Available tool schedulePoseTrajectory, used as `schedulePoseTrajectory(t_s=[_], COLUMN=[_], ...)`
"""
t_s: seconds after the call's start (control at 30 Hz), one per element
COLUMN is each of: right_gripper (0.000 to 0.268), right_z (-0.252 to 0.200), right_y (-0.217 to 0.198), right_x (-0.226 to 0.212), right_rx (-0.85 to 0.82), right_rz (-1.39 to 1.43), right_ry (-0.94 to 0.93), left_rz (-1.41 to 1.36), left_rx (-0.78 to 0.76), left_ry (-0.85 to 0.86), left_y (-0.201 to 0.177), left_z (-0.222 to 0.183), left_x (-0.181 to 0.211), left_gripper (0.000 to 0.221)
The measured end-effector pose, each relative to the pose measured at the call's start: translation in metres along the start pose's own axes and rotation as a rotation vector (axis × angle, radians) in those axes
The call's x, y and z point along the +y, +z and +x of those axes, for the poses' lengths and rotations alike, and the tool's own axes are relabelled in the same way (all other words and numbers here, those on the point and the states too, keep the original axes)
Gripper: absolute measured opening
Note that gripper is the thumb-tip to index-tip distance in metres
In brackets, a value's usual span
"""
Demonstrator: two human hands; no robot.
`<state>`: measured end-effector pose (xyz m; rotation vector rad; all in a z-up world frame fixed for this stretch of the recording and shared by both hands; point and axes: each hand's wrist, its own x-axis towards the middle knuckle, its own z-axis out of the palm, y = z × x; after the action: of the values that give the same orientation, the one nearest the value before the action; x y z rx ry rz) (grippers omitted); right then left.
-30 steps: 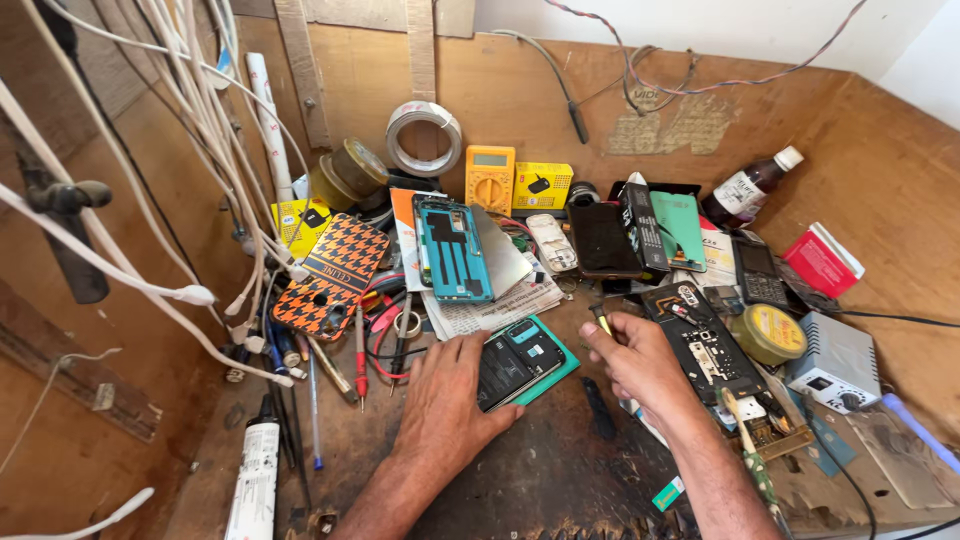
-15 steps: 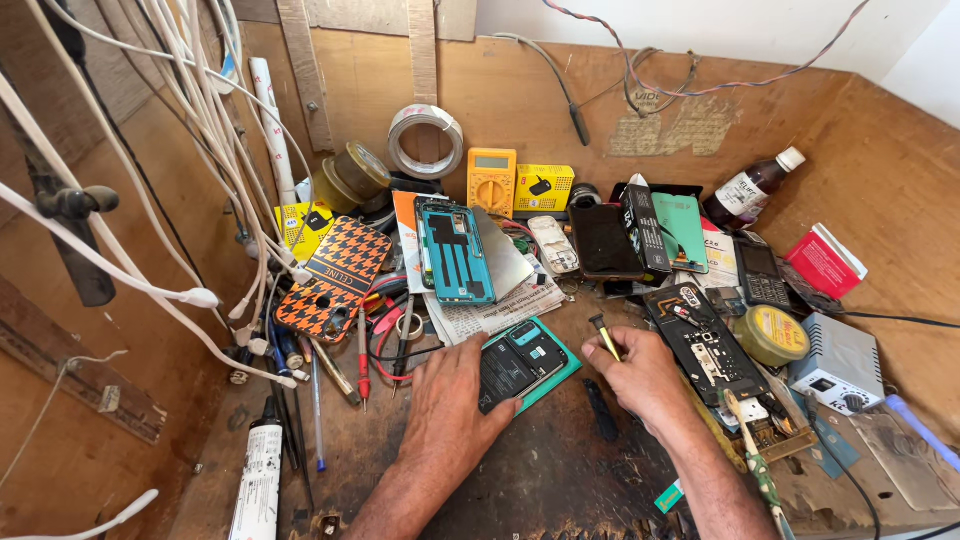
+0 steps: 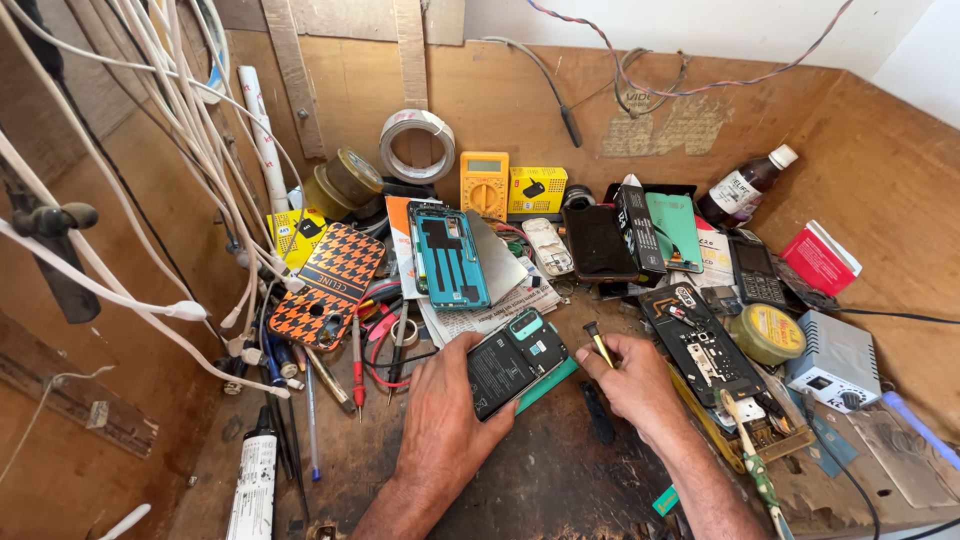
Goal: The person uses a small screwdriver to repeatedly tighten screws on the back of a disassembled smartphone. The phone is held steady with the left hand while the right hand turns the tool. The person briefly lifts the phone to inspect the back before continuing to work on the same area.
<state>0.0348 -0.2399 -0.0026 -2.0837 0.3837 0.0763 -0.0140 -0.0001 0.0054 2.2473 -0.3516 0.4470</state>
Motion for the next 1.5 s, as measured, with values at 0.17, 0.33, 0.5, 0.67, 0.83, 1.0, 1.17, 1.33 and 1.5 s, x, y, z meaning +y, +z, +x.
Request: schedulePoseTrajectory(t_s=[0.17,0.33,0.5,0.67,0.83,1.0,1.17,1.33,1.5], right_gripper=[0.026,0.027,0.028,0.028,0.028,0.027,0.027,0.027,0.027], right_z=[0.001,-0.002,-0.001,0.000,0.002,0.003,0.005,0.007,0.010], right_y=[0.002,0.002,0.001,0.002,0.003,0.004,0.004,0.005,0.007], right_x=[-0.003,-0.003,-0.003,-0.001,0.001,0.003,0.005,0.009,0.013], right_rx=[0.017,0.026,0.026,0.029,0.015,0.016,0.017,0.030,0.052], right_rz=[-0.048,-0.064,-0.051,-0.042,-0.032,-0.048,-0.038,-0.068,-0.076], right_ry=[-0.033,-0.047,-0.046,-0.071,-0.047,-0.046,-0.052,-0.054,-0.142], left_rz=[-0.030,-0.046,-0.033,-0.032,-0.035,-0.021,-0.017,0.005,0.024], left_rx=[0.100,0.124,0.122,0.124,0.121,0.092,0.079,0.052,0.016], left_ry=[0.073,0.092,0.072,0.078,0.076,0.049,0.039,0.022,0.003], left_y=[-0.001,0.000,0.001,0.000,-0.001,0.000,0.000,0.001,0.001], left_z=[-0.003,-0.004,-0.003,-0.003,-0.003,-0.002,-0.002,0.000,0.002], left_x=[-0.001,-0.002,-0.001,-0.001,-0.001,-0.002,-0.002,-0.002,-0.003], left_gripper=[0.085,0.086,0.085,0.084,0.084,0.084,0.085,0.084,0.083])
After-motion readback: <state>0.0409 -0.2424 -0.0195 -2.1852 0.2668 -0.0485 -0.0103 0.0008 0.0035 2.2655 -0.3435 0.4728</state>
